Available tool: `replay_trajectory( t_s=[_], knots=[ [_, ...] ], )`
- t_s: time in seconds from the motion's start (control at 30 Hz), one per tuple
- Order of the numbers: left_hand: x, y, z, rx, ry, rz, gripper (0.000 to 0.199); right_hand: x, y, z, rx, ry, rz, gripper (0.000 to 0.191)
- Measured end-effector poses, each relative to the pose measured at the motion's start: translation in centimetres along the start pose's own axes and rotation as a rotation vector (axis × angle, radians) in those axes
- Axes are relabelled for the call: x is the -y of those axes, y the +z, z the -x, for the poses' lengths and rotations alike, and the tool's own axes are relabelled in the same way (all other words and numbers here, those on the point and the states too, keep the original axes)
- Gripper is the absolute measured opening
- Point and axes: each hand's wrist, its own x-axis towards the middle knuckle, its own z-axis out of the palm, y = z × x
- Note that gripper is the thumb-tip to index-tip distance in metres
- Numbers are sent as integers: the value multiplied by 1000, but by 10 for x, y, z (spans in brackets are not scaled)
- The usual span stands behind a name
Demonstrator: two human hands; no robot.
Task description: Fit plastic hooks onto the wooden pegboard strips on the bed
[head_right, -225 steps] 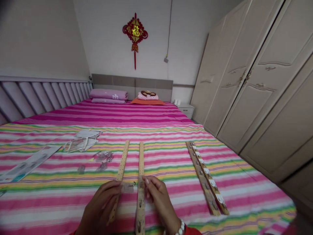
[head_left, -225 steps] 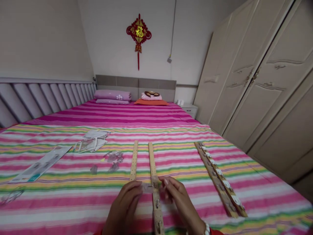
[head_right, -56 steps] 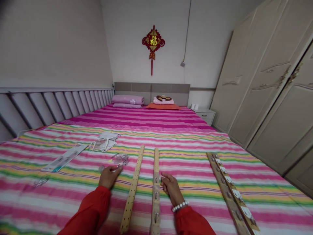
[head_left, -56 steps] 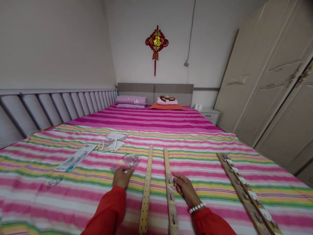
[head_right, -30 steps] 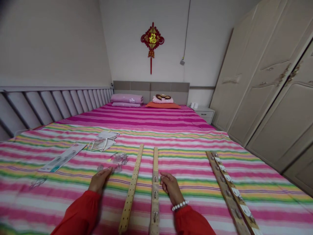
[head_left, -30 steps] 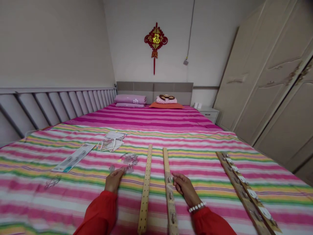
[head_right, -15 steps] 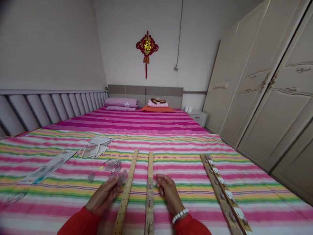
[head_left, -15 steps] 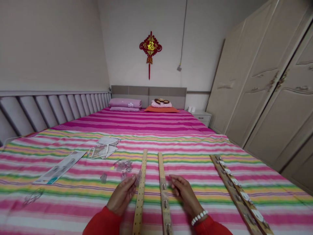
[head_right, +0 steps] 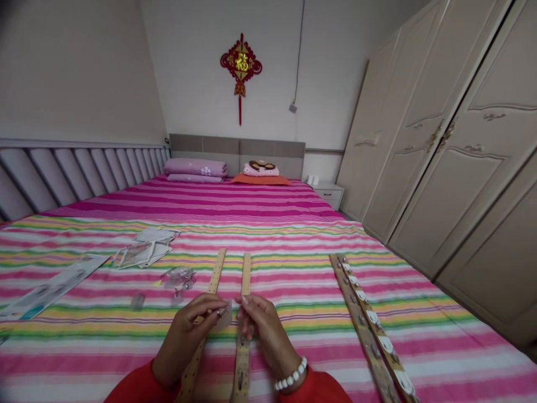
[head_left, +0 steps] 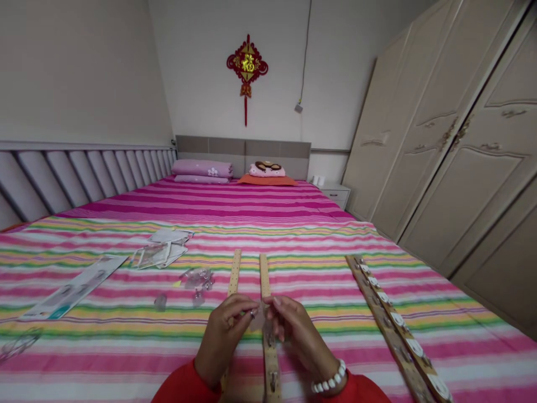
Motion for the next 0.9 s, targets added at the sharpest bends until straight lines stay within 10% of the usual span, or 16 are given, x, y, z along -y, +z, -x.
replay_trajectory(
  t_s=[0.23, 0.47, 0.9],
  knots=[
    [4, 12, 0, 18, -44, 48, 18, -6, -3, 4, 55, 37, -45, 37],
    [11, 15, -17, 13, -425, 329, 40, -9, -10, -2, 9, 23, -24, 33],
    [31, 27, -13, 51, -510, 353, 45, -16, -22, -15, -89, 22, 2, 34]
  ],
)
